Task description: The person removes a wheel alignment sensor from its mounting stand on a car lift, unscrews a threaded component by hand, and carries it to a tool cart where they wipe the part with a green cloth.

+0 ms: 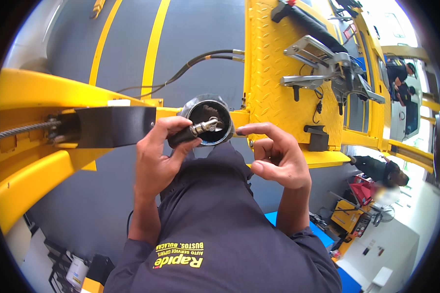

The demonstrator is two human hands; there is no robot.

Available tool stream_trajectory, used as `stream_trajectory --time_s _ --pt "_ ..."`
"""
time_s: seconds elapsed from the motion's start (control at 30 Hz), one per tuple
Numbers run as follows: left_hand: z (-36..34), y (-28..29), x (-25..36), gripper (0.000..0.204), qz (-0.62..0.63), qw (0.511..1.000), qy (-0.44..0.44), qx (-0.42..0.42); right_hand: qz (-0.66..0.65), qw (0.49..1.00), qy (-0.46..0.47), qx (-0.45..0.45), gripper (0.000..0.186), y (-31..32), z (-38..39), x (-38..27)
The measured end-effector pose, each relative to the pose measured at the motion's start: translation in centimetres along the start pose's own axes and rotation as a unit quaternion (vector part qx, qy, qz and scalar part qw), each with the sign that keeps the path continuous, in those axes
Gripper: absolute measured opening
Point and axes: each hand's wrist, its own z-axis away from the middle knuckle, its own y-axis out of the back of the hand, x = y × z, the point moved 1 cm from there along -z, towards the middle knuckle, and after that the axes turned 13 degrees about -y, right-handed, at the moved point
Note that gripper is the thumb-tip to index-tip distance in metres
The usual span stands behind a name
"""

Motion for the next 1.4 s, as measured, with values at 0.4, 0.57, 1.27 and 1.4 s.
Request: stream_trajectory --time_s 0.4,0.57,1.27,1.4 --pt "-5.8 -6.5 6.5 0.035 0.030 0.982 -0.115 -0.146 0.202 0.923 0.176 0.277 0.073 -0.9 7.4 0.8" --pt "-6.2 -11.8 9.6 0.034 -0.004 0.973 -0.144 -0.179 0.467 0.765 0.157 0.414 0.067 1.7 11.6 3.4" --pt "-1.5 -40.9 19.4 0.017 0.115 0.953 -0.078 -0.270 0.504 0.670 0.025 0.544 0.075 17.6 30.6 14.3" --pt "-3.4 -41.8 19.3 0.024 0.150 0.955 -0.064 -0.248 0.354 0.802 0.107 0.469 0.076 21.2 30.6 13.6"
